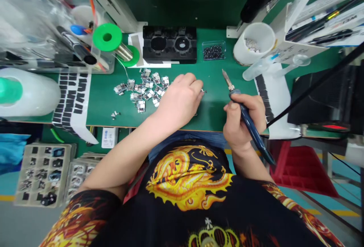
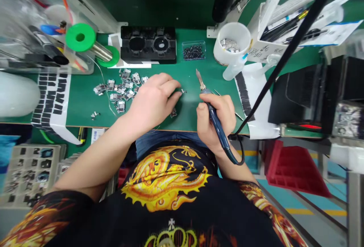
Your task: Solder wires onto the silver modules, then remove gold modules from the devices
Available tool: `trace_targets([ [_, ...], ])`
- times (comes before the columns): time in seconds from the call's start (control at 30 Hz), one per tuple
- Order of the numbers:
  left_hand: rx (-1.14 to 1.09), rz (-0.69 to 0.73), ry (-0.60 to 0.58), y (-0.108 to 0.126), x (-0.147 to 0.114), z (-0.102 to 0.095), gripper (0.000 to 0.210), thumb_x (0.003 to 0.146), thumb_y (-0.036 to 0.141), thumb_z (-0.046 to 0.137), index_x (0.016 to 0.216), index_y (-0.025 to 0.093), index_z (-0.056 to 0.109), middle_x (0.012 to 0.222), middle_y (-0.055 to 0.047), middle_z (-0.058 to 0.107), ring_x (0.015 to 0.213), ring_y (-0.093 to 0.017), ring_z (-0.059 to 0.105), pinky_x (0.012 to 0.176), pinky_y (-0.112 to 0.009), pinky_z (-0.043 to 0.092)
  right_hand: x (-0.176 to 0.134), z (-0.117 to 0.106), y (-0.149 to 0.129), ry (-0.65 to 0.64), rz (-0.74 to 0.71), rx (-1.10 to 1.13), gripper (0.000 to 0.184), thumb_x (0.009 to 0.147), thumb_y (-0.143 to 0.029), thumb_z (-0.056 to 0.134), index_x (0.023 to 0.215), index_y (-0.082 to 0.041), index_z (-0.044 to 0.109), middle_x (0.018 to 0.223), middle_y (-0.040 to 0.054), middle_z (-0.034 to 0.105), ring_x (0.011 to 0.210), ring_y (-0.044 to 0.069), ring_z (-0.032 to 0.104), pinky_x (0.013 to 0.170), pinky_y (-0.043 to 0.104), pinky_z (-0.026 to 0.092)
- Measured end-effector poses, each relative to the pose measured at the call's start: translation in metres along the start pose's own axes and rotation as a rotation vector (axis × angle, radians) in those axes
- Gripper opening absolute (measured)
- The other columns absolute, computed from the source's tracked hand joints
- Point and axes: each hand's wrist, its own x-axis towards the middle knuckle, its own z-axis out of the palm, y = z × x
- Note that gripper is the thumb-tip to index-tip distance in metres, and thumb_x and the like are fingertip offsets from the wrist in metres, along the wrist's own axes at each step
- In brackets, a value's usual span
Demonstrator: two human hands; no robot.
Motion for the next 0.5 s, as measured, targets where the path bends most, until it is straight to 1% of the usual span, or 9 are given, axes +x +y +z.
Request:
trace_targets([
  [0.07, 0.002, -0.019, -0.039, 0.002, 0.008, 0.007, 0.02, 0.108, 0.021, 0.059, 0.112, 0.012, 0.077, 0.116, -0.016, 0.071, 0.115, -0.034, 0.066, 0.102, -0.048, 0.057, 0.001, 0.0, 0.0, 0.005, -0.004, 0.021, 0.015, 0.109, -0.031, 0.065, 0.122, -0.027, 0.072, 0.096, 0.002, 0.073, 0.08, 0.02, 0.07, 0.076, 0.04, 0.059],
  [0.17, -0.016, -0.021, -0.04, 0.002, 0.013, 0.011, 0.02, 0.107, 0.02, 0.06, 0.11, 0.013, 0.078, 0.117, -0.017, 0.07, 0.116, -0.036, 0.065, 0.102, -0.051, 0.056, 0.002, 0.0, 0.0, 0.001, -0.009, 0.046, 0.015, 0.108, -0.029, 0.066, 0.121, -0.027, 0.073, 0.094, 0.0016, 0.074, 0.08, 0.02, 0.069, 0.077, 0.04, 0.058],
  [0.37, -0.142, -0.057, -0.019, -0.004, 0.016, 0.016, 0.012, 0.102, 0.016, 0.065, 0.103, 0.015, 0.077, 0.109, -0.012, 0.07, 0.11, -0.031, 0.066, 0.103, -0.049, 0.057, 0.005, 0.0, -0.002, -0.019, -0.021, 0.042, 0.015, 0.107, -0.027, 0.067, 0.12, -0.026, 0.073, 0.089, 0.0003, 0.075, 0.079, 0.019, 0.068, 0.078, 0.039, 0.057],
  [0.5, -0.165, -0.071, -0.007, -0.005, 0.018, 0.019, 0.01, 0.099, 0.014, 0.067, 0.1, 0.016, 0.076, 0.107, -0.011, 0.069, 0.109, -0.031, 0.066, 0.103, -0.048, 0.057, 0.007, -0.001, -0.005, -0.021, -0.023, 0.054, 0.014, 0.106, -0.025, 0.067, 0.119, -0.026, 0.072, 0.087, -0.0002, 0.074, 0.079, 0.019, 0.068, 0.078, 0.038, 0.057],
])
